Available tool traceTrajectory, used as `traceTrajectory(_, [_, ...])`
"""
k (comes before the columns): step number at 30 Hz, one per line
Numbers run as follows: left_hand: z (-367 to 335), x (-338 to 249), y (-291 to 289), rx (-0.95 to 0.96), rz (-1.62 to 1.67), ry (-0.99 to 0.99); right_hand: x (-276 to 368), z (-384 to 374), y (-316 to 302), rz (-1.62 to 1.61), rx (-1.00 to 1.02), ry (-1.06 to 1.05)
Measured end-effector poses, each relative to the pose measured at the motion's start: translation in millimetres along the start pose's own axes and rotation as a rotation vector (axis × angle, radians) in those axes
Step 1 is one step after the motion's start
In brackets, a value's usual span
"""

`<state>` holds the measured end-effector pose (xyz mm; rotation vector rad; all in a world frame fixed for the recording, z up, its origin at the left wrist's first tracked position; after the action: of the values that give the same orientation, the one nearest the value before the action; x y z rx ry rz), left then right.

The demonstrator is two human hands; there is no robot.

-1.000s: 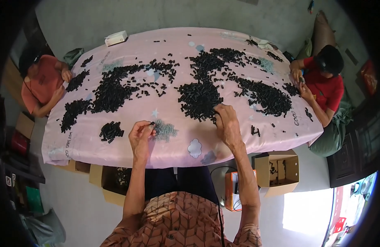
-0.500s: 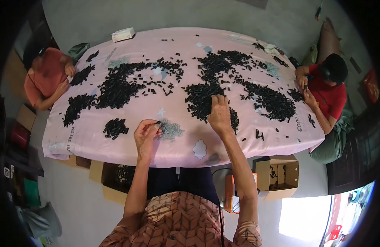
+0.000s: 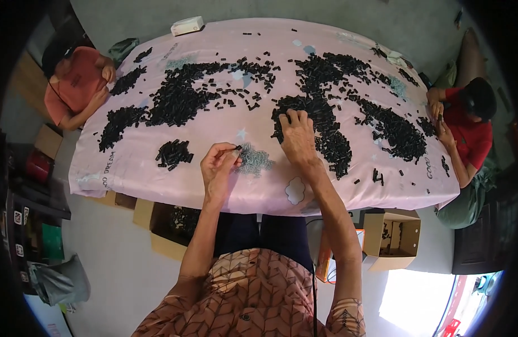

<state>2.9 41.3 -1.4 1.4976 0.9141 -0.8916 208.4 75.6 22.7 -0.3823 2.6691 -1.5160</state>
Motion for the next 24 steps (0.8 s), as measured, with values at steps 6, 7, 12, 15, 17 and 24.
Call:
traceTrajectory(6, [-1.2, -0.2, 2.4, 0.005, -0.01, -0.004, 13.4, -8.4, 9.8, -0.067, 0.019, -0.101])
traceTrajectory(7, [-1.3, 0.9, 2.1, 0.006, -0.011, -0.006, 14.7, -8.5, 7.8, -0.068, 0.02, -0.098])
traceTrajectory(12, [-2.5, 5.9, -2.8, 0.03, 0.033, 0.033, 16.6, -6.4, -4.1, -0.296, -0.095, -0.152])
traceTrajectory(15, [-2.4, 5.6, -1.7, 0.036, 0.043, 0.036, 7.8, 2.3, -25.7, -0.359, -0.261, -0.066])
traceTrajectory(17, [-1.7, 3.7, -3.7, 0.012, 0.035, 0.041, 2.2, 14.6, -26.3, -0.441, -0.282, 0.025])
traceTrajectory(24, [-0.4, -0.5, 1.0, 0.006, -0.012, -0.002, 4.5, 46.6, -32.1, -0.54, -0.241, 0.062])
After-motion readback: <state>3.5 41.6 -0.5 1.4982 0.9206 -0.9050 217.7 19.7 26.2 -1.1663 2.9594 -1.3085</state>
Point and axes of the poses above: each hand's wrist, its own z-axis away from the middle knuckle, its own y-axis out of the palm, x = y × z, the point moved 4 cm from there along -z, towards the middle knuckle, and after that the axes turned 1 degree about -y, right-handed, at the moved point
